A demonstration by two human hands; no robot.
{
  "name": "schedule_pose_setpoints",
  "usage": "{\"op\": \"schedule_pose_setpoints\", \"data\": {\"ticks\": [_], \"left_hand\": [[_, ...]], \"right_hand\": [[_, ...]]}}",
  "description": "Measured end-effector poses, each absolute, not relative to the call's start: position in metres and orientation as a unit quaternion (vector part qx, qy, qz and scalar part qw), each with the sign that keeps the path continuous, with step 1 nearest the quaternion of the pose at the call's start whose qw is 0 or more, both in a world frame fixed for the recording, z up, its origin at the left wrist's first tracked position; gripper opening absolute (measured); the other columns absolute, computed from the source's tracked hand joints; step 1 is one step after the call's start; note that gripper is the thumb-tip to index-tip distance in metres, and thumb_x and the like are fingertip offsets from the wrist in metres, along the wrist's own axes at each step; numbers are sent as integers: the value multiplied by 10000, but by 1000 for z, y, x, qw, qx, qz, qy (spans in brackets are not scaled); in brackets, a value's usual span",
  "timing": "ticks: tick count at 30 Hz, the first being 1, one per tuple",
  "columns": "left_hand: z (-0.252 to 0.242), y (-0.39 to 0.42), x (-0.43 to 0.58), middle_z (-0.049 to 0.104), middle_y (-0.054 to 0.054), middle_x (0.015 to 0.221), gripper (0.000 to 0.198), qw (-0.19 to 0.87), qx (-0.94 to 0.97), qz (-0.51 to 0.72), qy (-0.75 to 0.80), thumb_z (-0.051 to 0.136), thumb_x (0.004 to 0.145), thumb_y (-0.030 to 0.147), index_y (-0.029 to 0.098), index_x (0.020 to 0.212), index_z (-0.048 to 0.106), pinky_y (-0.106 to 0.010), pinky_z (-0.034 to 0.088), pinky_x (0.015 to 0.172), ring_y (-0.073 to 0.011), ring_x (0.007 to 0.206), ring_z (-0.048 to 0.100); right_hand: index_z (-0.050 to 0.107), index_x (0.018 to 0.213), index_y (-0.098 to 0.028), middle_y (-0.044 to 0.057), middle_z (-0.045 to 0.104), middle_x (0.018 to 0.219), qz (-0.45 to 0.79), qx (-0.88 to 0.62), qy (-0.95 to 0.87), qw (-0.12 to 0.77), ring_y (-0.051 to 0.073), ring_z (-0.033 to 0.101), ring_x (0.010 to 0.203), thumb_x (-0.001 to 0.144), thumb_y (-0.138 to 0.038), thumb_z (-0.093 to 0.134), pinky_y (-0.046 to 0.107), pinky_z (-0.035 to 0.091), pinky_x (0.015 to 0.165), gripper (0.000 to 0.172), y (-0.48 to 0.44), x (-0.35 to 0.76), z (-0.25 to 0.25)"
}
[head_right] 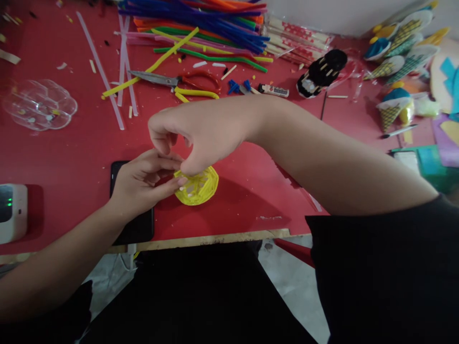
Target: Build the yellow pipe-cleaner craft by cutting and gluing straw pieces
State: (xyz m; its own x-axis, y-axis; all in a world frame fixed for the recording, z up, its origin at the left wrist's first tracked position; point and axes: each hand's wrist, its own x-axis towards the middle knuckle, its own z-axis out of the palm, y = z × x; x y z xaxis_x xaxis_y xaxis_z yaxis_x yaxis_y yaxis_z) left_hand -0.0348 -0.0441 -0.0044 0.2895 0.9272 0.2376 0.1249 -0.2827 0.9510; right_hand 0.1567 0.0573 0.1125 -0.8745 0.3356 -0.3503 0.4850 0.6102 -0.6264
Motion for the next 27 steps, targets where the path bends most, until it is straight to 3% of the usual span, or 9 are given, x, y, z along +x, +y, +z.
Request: {"op": "schedule_pose_setpoints", "data": {"ticks": [5,11,16,22,27], "left_hand": [[-6,-45,-34,782,-64,1037,198,450,663,452,392,841,872,380,231,997,806,-357,684,855,-194,934,771],[-7,-44,-34,779,-63,1056,187,449,667,448,390,834,875,380,236,991,805,-353,687,878,-194,952,769],[-5,-45,-34,780,-70,1079,198,433,673,442,406,827,875,374,217,995,810,-315,674,862,-188,958,768],[-1,-45,-36,786,-51,1043,120,406,691,443,402,840,869,326,247,952,804,-326,667,849,-184,919,770],[-2,-42,-35,785,-42,987,114,401,694,445,398,835,874,353,266,942,809,-331,657,815,-184,887,758]], "right_hand": [[655,1038,-221,-23,660,1194,-372,217,898,90,111,561,984,794,-251,776,235,447,802,274,60,157,112],[703,1044,-263,-65,689,1141,-379,225,895,69,90,585,969,725,-306,769,169,480,776,329,64,156,112],[711,1029,-263,-73,713,1128,-413,278,867,1,127,632,1024,750,-356,725,191,518,845,295,61,159,116],[691,1027,-170,59,744,1093,-499,252,828,-47,178,683,1010,899,-349,691,322,539,885,220,52,173,91],[667,1054,-168,64,733,1112,-565,242,787,-51,154,678,957,910,-321,711,291,538,830,215,49,179,75]]}}
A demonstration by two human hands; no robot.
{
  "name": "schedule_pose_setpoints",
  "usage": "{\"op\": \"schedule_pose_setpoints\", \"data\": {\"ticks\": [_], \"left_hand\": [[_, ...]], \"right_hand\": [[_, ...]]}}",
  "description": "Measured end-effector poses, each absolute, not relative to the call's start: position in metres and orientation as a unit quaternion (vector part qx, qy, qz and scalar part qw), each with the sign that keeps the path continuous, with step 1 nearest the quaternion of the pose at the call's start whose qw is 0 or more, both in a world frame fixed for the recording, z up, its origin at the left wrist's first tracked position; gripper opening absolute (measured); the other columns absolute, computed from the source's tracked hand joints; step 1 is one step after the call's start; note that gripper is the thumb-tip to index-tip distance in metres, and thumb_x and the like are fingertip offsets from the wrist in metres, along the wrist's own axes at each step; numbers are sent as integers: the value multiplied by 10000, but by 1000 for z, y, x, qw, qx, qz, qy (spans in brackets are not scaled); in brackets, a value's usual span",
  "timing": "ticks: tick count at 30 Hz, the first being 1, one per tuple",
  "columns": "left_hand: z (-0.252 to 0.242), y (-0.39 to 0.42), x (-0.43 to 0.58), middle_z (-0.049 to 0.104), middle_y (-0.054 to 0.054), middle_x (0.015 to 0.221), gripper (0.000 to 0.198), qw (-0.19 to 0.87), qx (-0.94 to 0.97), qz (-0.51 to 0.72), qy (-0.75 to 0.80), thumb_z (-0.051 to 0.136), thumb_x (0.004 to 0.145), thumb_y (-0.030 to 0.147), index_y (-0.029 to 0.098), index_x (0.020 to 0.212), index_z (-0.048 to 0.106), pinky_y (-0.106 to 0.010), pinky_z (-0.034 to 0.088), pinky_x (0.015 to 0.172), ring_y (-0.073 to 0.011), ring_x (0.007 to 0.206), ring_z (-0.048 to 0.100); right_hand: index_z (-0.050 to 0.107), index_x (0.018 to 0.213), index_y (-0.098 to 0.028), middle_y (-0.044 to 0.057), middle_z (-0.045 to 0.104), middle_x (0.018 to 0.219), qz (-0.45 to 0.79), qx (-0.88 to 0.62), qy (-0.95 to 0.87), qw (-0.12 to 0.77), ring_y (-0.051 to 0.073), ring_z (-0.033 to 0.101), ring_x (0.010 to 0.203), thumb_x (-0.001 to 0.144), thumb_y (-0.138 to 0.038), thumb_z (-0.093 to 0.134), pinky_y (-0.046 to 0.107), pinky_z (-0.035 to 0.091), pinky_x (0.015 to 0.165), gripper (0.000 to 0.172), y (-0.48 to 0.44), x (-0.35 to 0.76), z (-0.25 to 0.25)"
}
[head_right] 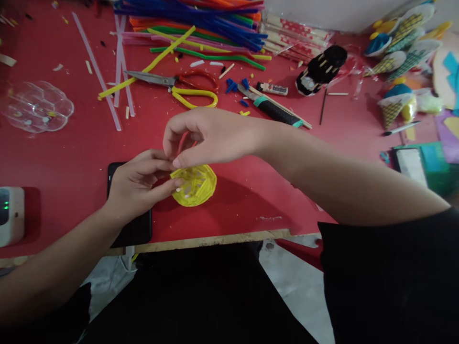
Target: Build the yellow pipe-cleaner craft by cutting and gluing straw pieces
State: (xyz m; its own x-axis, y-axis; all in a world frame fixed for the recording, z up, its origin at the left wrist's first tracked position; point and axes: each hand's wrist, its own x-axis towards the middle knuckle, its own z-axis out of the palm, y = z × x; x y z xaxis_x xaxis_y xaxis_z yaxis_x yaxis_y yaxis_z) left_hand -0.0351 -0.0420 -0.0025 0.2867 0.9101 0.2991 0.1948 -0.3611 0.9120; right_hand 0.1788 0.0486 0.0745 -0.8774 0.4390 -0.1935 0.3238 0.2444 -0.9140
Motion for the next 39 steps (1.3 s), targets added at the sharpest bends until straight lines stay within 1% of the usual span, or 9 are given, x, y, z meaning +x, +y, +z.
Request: {"op": "schedule_pose_setpoints", "data": {"ticks": [2,4,8,13,17,24,29,33,39], "left_hand": [[-3,-42,-35,783,-46,987,121,409,690,445,398,836,871,350,263,952,813,-340,661,825,-187,888,755],[-4,-42,-36,778,-47,984,120,416,687,445,397,840,864,322,259,963,816,-342,665,830,-189,892,755],[-5,-43,-37,781,-48,1018,124,421,684,448,393,838,858,279,261,979,821,-344,664,867,-192,933,761],[-5,-43,-36,787,-50,1025,133,417,687,450,390,840,856,271,243,985,820,-330,651,868,-188,937,766],[-5,-43,-35,787,-48,1021,124,410,690,452,390,843,862,280,243,978,816,-330,647,860,-188,932,767],[-6,-44,-36,787,-50,1037,143,412,688,448,394,839,871,331,240,978,810,-340,652,855,-190,928,766],[-5,-44,-35,785,-61,1039,165,414,686,446,398,832,876,353,226,980,812,-335,655,854,-188,930,765],[-5,-44,-36,785,-60,1021,142,412,690,444,397,832,873,328,229,974,812,-320,655,821,-183,910,763],[-4,-43,-35,788,-56,1000,150,402,694,446,398,834,868,341,224,960,814,-310,650,814,-175,883,757]], "right_hand": [[650,1045,-163,73,727,1138,572,-241,-782,57,143,671,960,895,-278,709,274,537,827,198,48,178,74],[646,1046,-158,76,722,1153,566,-234,-788,62,142,664,990,880,-244,706,269,533,856,196,47,177,74],[652,1064,-157,68,713,1165,547,-222,-806,48,165,658,1049,885,-236,710,292,526,904,205,48,175,78],[655,1047,-156,61,726,1163,535,-230,-813,25,146,668,1035,860,-155,678,260,531,890,188,49,171,84],[664,1043,-166,47,741,1160,517,-241,-821,5,159,679,1057,853,-146,692,269,530,904,193,51,167,88],[675,1021,-162,29,747,1128,517,-239,-822,2,169,682,1061,827,-144,718,299,523,942,200,53,164,89],[662,994,-197,26,739,1117,522,-254,-814,-9,166,685,1073,820,-118,712,295,523,937,198,52,163,92],[651,985,-200,11,732,1102,525,-264,-809,-17,139,675,1058,842,-110,692,278,511,928,174,52,163,94],[663,996,-199,19,740,1093,530,-254,-809,-11,170,675,1061,818,-139,719,293,520,904,196,54,164,89]]}}
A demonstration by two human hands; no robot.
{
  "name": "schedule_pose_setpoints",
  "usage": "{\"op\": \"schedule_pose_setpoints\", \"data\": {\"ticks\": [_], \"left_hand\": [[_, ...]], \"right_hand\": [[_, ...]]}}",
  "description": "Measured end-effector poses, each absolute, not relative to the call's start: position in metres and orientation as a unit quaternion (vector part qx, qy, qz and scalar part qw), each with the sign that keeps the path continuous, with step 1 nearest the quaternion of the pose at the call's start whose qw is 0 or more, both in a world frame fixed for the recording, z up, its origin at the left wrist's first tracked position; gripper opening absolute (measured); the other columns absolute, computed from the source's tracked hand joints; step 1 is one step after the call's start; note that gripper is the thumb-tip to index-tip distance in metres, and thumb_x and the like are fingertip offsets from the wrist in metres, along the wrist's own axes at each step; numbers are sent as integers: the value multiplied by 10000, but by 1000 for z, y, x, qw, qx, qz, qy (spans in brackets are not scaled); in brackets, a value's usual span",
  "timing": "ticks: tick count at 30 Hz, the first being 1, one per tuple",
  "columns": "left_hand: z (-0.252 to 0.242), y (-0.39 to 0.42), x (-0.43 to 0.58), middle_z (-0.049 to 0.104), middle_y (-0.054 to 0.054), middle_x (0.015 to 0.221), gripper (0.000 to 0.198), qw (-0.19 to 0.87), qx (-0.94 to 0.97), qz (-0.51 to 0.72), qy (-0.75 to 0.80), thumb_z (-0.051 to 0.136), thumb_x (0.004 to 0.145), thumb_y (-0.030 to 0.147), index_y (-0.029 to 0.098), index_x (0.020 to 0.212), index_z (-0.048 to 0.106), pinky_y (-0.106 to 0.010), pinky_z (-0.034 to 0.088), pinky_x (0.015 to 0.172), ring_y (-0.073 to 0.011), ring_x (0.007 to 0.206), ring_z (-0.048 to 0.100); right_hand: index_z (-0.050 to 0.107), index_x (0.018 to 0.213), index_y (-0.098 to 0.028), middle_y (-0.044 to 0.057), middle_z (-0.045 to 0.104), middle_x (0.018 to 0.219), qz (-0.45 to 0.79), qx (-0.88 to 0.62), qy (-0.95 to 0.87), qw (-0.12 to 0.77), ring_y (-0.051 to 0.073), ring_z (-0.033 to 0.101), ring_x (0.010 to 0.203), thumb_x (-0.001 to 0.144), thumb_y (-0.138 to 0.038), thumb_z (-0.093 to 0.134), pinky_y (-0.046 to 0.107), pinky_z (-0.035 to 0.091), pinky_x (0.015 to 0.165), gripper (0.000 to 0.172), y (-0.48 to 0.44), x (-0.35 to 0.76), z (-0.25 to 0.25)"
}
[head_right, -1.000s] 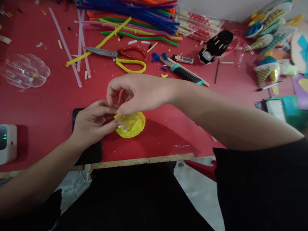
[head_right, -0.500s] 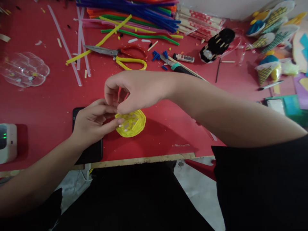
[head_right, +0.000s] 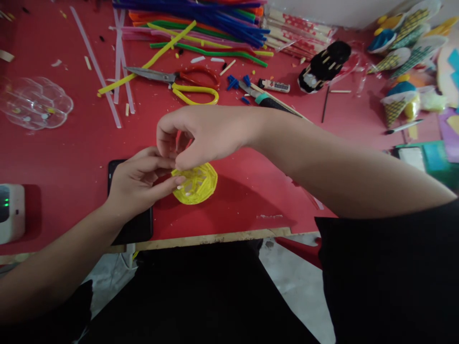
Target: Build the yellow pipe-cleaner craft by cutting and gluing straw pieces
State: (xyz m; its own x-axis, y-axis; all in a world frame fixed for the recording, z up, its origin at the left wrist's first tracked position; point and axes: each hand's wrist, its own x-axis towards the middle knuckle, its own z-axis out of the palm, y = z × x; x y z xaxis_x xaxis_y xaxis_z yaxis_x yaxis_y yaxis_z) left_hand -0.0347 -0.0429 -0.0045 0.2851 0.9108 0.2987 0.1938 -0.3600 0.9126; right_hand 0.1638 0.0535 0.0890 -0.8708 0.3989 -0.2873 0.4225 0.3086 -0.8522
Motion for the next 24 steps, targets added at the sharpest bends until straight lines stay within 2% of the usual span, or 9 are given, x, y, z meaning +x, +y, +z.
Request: {"op": "schedule_pose_setpoints", "data": {"ticks": [7,13,19,24], "left_hand": [[-5,-44,-36,783,-48,1014,130,407,691,449,394,833,877,333,251,974,807,-330,650,814,-182,891,753],[-5,-44,-35,779,-46,1011,122,410,691,448,391,832,882,318,256,985,810,-329,645,827,-177,895,751],[-4,-43,-35,774,-42,988,127,412,690,444,396,835,875,341,257,966,808,-328,651,792,-179,868,748],[-5,-44,-36,771,-45,1006,132,405,689,439,410,836,873,356,264,961,801,-346,646,788,-190,875,748]], "right_hand": [[680,1033,-181,18,729,1069,-559,282,780,8,138,669,917,834,-156,708,241,499,746,203,53,165,84],[668,1012,-183,7,727,1041,-575,307,758,18,124,666,878,823,-88,695,220,490,677,213,51,164,85],[668,990,-187,15,724,1074,-559,260,787,-6,148,664,1003,824,-128,756,247,502,825,198,53,166,82],[685,1013,-189,21,720,1034,-560,230,796,0,152,670,970,864,-248,797,269,504,850,195,56,169,84]]}}
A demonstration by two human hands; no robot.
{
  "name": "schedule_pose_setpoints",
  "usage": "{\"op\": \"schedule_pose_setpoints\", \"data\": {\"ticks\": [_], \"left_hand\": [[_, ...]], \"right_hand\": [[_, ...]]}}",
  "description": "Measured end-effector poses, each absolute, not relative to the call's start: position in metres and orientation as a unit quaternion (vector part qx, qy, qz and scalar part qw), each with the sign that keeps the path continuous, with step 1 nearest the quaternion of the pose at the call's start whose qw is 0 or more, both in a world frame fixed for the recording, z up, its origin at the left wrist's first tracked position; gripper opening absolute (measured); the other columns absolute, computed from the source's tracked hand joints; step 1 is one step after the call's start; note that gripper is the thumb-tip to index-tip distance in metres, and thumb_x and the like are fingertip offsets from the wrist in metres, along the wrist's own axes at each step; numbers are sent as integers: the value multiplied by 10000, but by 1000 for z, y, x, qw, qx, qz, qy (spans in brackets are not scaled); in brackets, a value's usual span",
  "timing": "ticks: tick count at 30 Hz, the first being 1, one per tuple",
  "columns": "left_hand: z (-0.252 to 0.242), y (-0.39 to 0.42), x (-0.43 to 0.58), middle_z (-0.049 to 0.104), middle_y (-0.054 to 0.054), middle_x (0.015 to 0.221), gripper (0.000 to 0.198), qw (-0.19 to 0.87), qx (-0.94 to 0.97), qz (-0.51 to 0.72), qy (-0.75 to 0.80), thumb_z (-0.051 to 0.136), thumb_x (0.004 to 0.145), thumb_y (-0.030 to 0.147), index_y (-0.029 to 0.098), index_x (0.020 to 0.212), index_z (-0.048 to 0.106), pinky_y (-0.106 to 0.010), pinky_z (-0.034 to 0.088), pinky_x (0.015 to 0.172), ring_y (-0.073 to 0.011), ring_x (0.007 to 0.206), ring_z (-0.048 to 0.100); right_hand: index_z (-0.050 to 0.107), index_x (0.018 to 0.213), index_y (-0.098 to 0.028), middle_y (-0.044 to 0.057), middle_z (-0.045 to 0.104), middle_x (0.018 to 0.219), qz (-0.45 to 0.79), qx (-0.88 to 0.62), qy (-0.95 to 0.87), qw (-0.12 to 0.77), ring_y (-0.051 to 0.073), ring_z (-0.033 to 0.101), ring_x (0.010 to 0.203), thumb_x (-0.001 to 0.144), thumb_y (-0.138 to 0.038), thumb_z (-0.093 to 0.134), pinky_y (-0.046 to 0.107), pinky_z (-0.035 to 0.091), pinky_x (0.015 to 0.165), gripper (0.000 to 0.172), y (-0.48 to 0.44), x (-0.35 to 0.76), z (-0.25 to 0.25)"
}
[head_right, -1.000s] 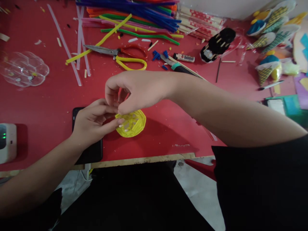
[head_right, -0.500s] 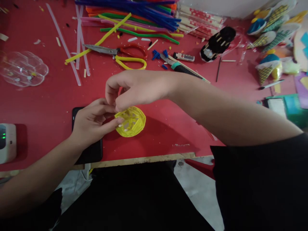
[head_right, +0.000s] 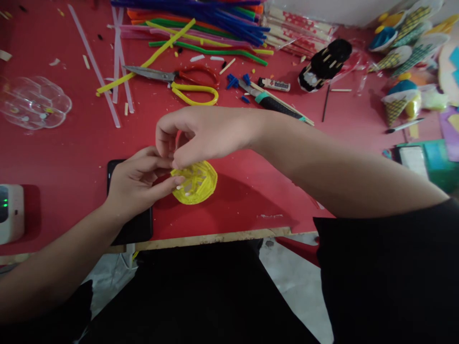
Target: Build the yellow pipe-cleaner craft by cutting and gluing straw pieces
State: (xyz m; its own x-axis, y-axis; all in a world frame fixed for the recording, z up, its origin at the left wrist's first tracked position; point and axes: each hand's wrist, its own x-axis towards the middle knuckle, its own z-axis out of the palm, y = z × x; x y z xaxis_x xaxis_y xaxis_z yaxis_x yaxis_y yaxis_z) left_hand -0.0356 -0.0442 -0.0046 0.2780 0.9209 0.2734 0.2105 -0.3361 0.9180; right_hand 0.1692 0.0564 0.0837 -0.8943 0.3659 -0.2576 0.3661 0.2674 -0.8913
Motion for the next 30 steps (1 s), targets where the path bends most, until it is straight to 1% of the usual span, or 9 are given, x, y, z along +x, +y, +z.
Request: {"op": "schedule_pose_setpoints", "data": {"ticks": [4,7,11,13,15,17,20,26,30], "left_hand": [[-4,-44,-36,770,-54,1016,142,415,686,436,409,837,872,370,259,955,804,-347,649,817,-196,909,748],[-3,-44,-36,769,-59,1034,150,438,678,437,397,835,876,360,249,974,809,-324,650,818,-191,925,750],[-2,-45,-34,762,-64,1050,181,457,661,446,394,846,862,343,230,1001,818,-306,655,822,-188,937,754],[-1,-45,-34,762,-66,1056,168,460,659,446,395,846,858,324,226,992,821,-297,658,830,-183,943,755],[-1,-46,-34,764,-68,1063,151,464,656,445,397,847,855,306,223,977,819,-294,661,835,-178,942,754],[0,-46,-34,763,-70,1069,146,469,650,445,400,846,855,300,217,972,813,-306,665,851,-181,950,754],[0,-46,-34,758,-75,1072,156,480,643,449,393,848,857,301,210,976,806,-322,671,877,-191,977,756],[0,-46,-34,753,-75,1076,178,489,637,451,390,843,870,350,217,981,805,-341,673,896,-200,991,757],[-1,-45,-35,756,-76,1058,151,472,656,449,381,831,881,329,225,989,816,-314,664,834,-184,943,747]], "right_hand": [[727,961,-202,30,708,1068,-499,223,837,6,180,659,1031,852,-284,804,303,515,922,157,53,170,95],[754,957,-229,18,692,1080,-428,242,871,8,177,641,1040,826,-266,804,291,518,941,145,49,169,108],[785,935,-255,-29,687,1022,-351,254,901,-7,137,629,1021,805,-273,791,225,510,897,131,45,169,122],[797,908,-254,-54,691,993,-324,256,911,-16,123,629,1021,823,-337,759,213,499,869,125,44,169,123],[799,889,-261,-72,705,1003,-305,259,916,-18,119,632,1021,854,-406,705,219,493,854,176,42,169,122],[795,861,-264,-61,720,1040,-295,258,920,-13,129,637,1012,853,-420,711,230,501,854,178,40,168,120],[787,825,-245,-8,718,1077,-299,250,921,5,155,644,1007,805,-356,783,241,527,885,113,38,165,117],[722,739,-264,-9,685,945,-382,283,880,-16,168,652,1043,778,-336,823,187,545,905,129,39,159,121],[737,780,-274,1,672,985,-327,278,903,-1,174,650,996,781,-314,809,234,550,927,83,39,161,126]]}}
